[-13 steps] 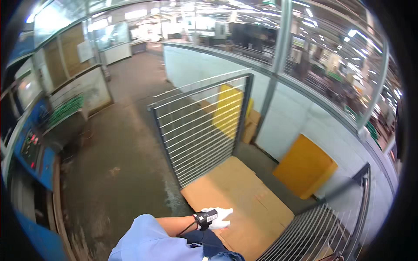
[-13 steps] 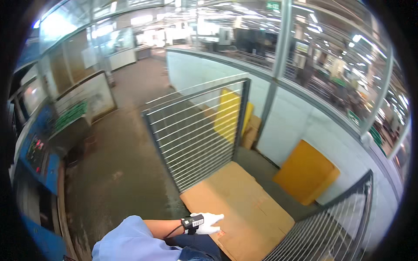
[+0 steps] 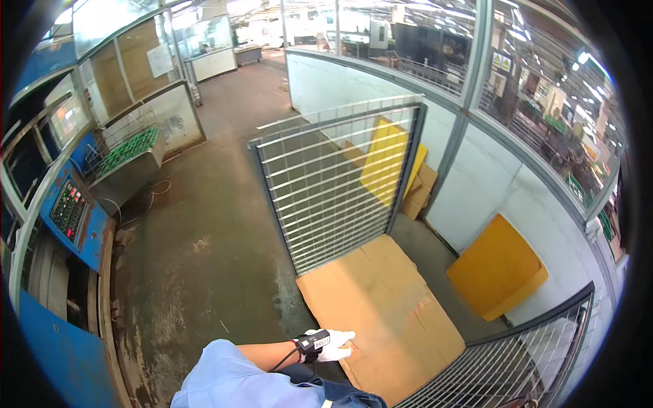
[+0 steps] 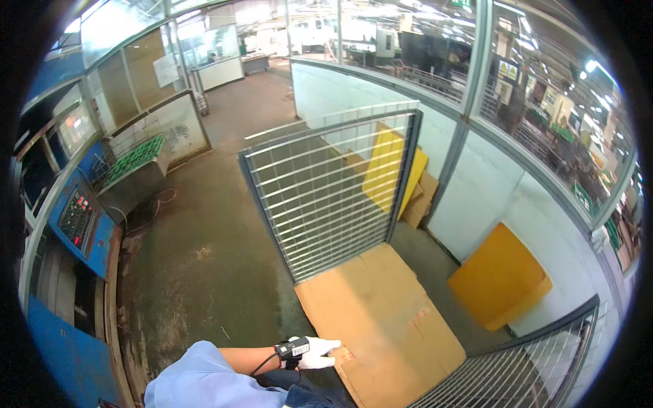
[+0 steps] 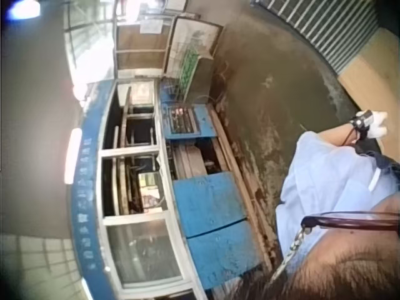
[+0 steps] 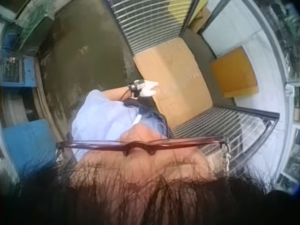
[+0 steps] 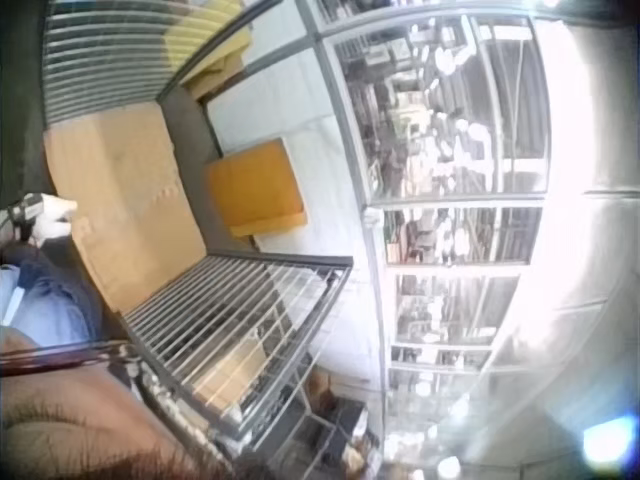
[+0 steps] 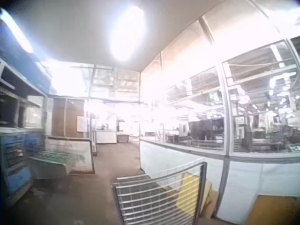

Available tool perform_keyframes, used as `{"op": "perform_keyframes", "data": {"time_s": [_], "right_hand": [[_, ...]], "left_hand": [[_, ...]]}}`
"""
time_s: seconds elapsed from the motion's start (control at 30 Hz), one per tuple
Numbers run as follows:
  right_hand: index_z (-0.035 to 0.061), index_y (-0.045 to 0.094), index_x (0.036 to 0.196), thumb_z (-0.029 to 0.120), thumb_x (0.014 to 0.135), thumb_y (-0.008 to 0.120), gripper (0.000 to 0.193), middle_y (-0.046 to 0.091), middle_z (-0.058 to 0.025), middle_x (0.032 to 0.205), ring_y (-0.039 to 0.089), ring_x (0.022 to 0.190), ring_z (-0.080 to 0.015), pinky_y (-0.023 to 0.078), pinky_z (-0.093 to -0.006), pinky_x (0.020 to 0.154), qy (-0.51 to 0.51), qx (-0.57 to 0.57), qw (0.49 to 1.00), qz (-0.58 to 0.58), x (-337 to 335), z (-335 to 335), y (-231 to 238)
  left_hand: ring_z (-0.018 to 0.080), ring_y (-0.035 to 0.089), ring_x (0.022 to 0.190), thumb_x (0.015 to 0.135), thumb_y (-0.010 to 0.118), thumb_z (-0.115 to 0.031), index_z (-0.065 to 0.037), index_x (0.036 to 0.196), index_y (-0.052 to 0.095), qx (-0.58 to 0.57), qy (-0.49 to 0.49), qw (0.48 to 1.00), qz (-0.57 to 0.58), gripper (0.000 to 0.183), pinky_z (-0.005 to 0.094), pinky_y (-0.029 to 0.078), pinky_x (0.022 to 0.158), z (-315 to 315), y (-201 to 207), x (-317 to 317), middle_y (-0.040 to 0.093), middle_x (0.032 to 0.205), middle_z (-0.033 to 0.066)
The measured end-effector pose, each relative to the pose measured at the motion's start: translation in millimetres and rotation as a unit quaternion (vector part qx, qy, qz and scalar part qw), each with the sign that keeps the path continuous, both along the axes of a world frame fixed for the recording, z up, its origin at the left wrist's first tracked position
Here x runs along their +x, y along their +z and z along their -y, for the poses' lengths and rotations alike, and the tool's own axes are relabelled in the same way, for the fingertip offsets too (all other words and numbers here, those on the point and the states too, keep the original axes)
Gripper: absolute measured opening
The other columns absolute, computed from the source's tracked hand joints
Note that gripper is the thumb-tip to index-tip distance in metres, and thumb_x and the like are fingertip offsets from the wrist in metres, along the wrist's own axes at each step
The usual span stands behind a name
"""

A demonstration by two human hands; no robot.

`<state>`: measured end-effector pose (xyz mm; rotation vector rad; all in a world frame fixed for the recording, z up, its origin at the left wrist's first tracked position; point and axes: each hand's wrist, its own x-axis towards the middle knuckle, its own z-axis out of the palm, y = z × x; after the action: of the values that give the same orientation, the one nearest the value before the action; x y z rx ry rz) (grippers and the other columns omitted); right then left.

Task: Transferring metal pistons from a washing rack onto a cart and then pushing the cart through the factory floor.

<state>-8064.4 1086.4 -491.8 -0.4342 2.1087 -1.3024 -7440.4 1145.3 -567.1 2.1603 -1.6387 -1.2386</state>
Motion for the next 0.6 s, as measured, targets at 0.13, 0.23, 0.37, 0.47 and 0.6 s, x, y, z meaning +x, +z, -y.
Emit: {"op": "perform_keyframes", "data": {"time_s": [0.13,0.23,0.37,0.47,0.6], "right_hand": [[0.0168,0.056,0.130,0.038,0.092,0.067,0.045,0.060,-0.0075,0.129,0.061,0.113,-0.0299,0.051,-0.0449,0.090,0.010,-0.026,1.000,-0.005,43,-7,3],[0.0168,0.052,0.133,0.036,0.091,0.068,0.049,0.057,-0.0077,0.133,0.059,0.116,-0.0300,0.050,-0.0448,0.093,0.014,-0.044,0.999,-0.007,73,-25,7],[0.0167,0.048,0.138,0.033,0.090,0.069,0.054,0.054,-0.0080,0.138,0.056,0.121,-0.0301,0.048,-0.0446,0.097,0.014,-0.063,0.998,-0.017,105,-51,13],[0.0166,0.044,0.141,0.030,0.090,0.070,0.059,0.051,-0.0082,0.141,0.053,0.125,-0.0303,0.046,-0.0445,0.100,0.023,-0.072,0.997,-0.029,131,-67,20],[0.0165,0.039,0.146,0.027,0.089,0.071,0.066,0.047,-0.0085,0.146,0.050,0.129,-0.0304,0.044,-0.0444,0.104,0.052,-0.084,0.994,-0.040,159,-75,32]], "left_hand": [[0.0347,0.066,0.120,0.094,0.057,-0.047,-0.011,0.155,0.042,0.010,-0.095,0.995,-0.025,0.072,0.0417,0.052,0.103,20,18,-15,0.066,0.136,0.0173],[0.0367,0.062,0.124,0.093,0.059,-0.049,-0.014,0.157,0.038,0.013,-0.178,0.983,-0.046,0.076,0.0451,0.051,0.104,34,35,-30,0.062,0.139,0.0189],[0.0385,0.062,0.123,0.091,0.061,-0.051,-0.015,0.158,0.037,-0.048,-0.291,0.950,-0.104,0.079,0.0457,0.052,0.102,43,46,-59,0.060,0.138,0.0224],[0.0388,0.061,0.122,0.088,0.068,-0.044,-0.012,0.160,0.034,-0.141,-0.370,0.898,-0.193,0.085,0.0452,0.051,0.102,38,43,-74,0.059,0.137,0.0229],[0.0437,0.050,0.136,0.083,0.077,-0.035,-0.016,0.163,0.025,-0.191,-0.389,0.848,-0.304,0.097,0.0498,0.043,0.112,27,32,-105,0.050,0.149,0.0255]]}}
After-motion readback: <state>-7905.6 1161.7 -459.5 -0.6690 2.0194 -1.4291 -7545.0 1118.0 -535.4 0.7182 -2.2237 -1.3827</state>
